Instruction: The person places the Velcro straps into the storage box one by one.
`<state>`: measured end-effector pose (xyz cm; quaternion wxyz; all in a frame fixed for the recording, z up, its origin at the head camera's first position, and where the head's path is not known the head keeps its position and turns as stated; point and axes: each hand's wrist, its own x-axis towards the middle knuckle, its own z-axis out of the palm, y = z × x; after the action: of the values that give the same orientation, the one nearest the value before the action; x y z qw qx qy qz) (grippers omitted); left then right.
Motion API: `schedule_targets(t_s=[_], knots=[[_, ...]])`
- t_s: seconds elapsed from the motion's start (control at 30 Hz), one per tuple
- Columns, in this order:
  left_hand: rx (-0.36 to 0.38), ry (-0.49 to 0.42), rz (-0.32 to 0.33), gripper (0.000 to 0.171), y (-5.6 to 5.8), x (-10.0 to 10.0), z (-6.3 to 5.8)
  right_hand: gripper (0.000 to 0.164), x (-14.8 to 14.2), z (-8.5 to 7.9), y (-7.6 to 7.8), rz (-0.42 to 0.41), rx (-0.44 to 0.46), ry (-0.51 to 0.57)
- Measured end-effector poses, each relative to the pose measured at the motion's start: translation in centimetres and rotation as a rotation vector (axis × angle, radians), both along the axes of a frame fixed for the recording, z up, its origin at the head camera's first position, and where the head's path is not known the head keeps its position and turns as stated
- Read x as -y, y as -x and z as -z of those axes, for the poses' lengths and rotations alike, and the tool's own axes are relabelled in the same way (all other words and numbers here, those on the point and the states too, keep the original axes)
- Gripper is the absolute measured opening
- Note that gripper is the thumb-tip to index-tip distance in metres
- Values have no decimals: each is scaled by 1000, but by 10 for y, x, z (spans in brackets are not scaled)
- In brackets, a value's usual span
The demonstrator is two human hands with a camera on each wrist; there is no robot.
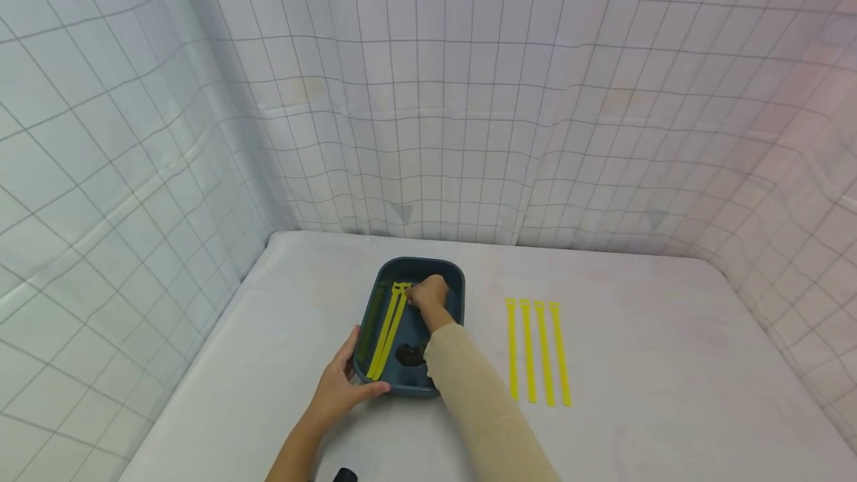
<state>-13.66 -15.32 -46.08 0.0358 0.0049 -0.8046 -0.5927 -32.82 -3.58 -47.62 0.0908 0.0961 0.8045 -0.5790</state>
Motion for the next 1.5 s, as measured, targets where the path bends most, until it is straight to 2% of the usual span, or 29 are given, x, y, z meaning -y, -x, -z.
schedule_targets(t_s=[0.33,0.5,0.57,0.8,1.07,1.3,1.5], knots=[[-3,0,4,104,0,-1,-2,9,2,-2,2,23,31,-33],[-6,-2,4,105,0,0,1,10,2,-1,2,31,16,-41],[-14,-9,8,105,2,1,6,10,2,-1,2,35,4,-50],[-24,-1,0,105,12,6,35,10,1,0,2,41,-18,-68],[-24,11,-11,104,12,7,40,13,0,1,3,36,23,-52],[-13,8,-22,106,11,7,38,15,-9,-4,3,17,-68,-146],[-14,8,-28,108,13,6,39,17,-20,-21,4,-99,-161,-269]])
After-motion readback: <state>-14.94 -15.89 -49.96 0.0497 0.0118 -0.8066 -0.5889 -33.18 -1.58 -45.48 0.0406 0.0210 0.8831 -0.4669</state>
